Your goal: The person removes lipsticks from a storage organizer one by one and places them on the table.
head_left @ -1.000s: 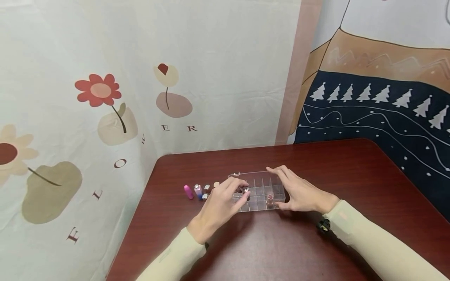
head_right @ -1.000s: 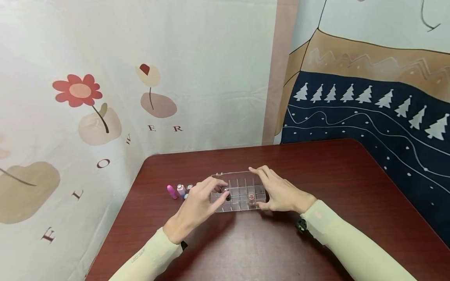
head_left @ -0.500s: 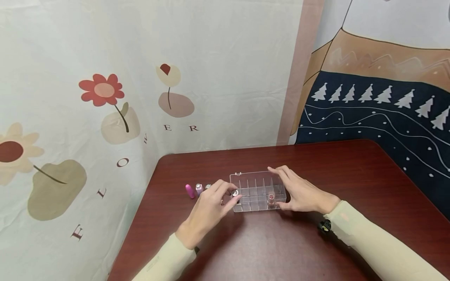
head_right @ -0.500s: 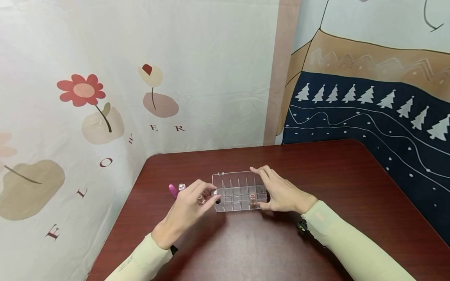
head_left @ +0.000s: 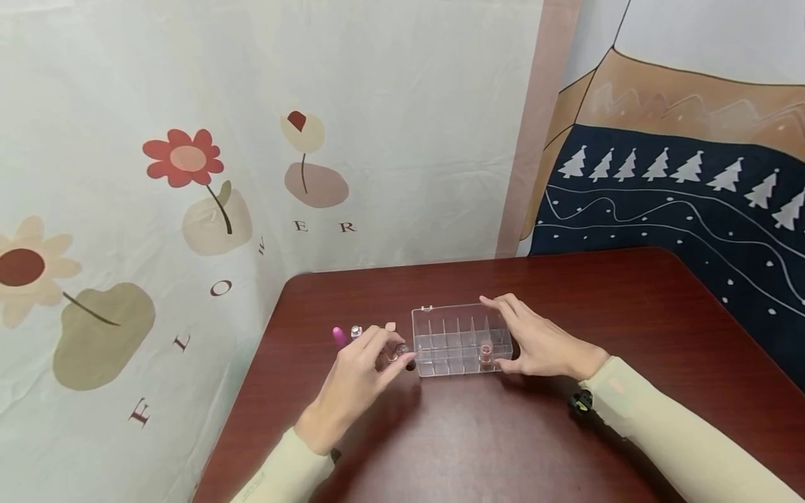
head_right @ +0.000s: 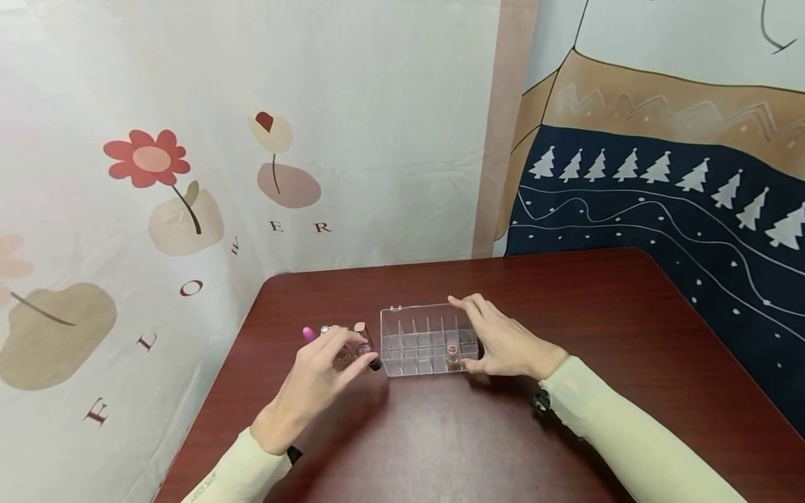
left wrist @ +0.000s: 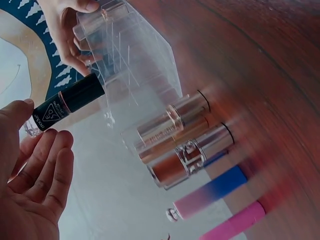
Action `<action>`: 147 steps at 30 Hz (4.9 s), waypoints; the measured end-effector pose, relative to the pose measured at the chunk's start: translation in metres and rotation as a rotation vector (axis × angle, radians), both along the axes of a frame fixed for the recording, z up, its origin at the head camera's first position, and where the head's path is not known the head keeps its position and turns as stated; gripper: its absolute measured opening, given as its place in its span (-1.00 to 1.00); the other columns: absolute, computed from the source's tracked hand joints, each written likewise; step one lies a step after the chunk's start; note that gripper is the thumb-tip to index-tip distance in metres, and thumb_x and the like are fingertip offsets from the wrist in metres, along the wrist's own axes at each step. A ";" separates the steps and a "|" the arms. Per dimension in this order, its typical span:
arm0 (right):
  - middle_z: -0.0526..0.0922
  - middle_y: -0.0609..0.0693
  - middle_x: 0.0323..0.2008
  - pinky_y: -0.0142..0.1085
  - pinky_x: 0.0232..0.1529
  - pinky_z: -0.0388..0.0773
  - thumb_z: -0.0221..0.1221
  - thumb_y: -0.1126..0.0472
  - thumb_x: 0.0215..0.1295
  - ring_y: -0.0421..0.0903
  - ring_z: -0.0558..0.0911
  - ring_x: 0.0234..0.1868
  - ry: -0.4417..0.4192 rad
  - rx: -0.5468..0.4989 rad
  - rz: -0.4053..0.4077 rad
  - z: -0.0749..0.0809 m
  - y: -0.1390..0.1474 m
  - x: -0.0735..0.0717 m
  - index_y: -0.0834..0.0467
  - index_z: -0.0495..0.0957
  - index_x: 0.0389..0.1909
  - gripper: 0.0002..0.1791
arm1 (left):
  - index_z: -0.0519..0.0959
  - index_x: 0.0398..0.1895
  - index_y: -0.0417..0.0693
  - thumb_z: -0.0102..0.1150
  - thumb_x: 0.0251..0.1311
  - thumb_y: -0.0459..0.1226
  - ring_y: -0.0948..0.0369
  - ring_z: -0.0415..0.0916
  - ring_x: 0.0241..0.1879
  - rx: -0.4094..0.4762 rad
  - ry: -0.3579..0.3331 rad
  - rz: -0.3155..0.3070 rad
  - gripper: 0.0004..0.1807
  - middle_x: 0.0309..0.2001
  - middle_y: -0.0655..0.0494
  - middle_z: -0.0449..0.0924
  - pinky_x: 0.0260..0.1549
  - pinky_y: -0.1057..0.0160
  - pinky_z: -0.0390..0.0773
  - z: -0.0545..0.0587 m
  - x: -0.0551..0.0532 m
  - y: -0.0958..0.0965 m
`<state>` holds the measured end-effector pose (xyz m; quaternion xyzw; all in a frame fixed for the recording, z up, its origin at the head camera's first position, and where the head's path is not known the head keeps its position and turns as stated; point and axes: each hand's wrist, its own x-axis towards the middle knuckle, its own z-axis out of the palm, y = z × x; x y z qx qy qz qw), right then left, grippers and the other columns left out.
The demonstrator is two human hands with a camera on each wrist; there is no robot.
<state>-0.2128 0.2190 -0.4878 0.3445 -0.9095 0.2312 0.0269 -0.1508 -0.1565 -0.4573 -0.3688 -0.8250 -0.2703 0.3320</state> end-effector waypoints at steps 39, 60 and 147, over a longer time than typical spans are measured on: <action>0.46 0.15 0.56 -0.07 0.22 0.84 0.75 0.03 0.17 0.10 0.64 0.43 -0.020 0.006 -0.006 0.000 0.000 0.000 0.05 0.08 0.89 0.39 | 0.73 -0.14 -0.11 0.80 0.13 -0.37 0.24 0.71 -0.41 -0.049 -0.081 0.233 -0.63 -0.27 0.10 0.73 -0.35 0.25 0.79 -0.016 0.003 -0.073; 0.46 0.17 0.56 -0.02 0.30 0.81 0.75 0.05 0.16 0.12 0.63 0.46 -0.003 0.001 0.004 0.000 0.001 0.000 0.11 0.11 0.88 0.37 | 0.73 -0.19 -0.03 0.79 0.16 -0.39 0.27 0.54 -0.43 -0.081 -0.076 0.291 -0.67 -0.34 0.14 0.67 -0.40 0.39 0.55 -0.034 -0.015 -0.082; 0.49 0.17 0.50 -0.06 0.12 0.86 0.78 0.04 0.06 0.14 0.67 0.39 0.054 -0.006 0.015 -0.003 0.003 -0.003 0.16 0.16 0.85 0.40 | 0.72 0.41 0.13 0.66 0.30 0.22 0.10 0.77 0.25 -0.300 -0.128 0.106 -0.28 0.30 0.18 0.78 0.16 -0.01 0.74 -0.014 -0.027 0.051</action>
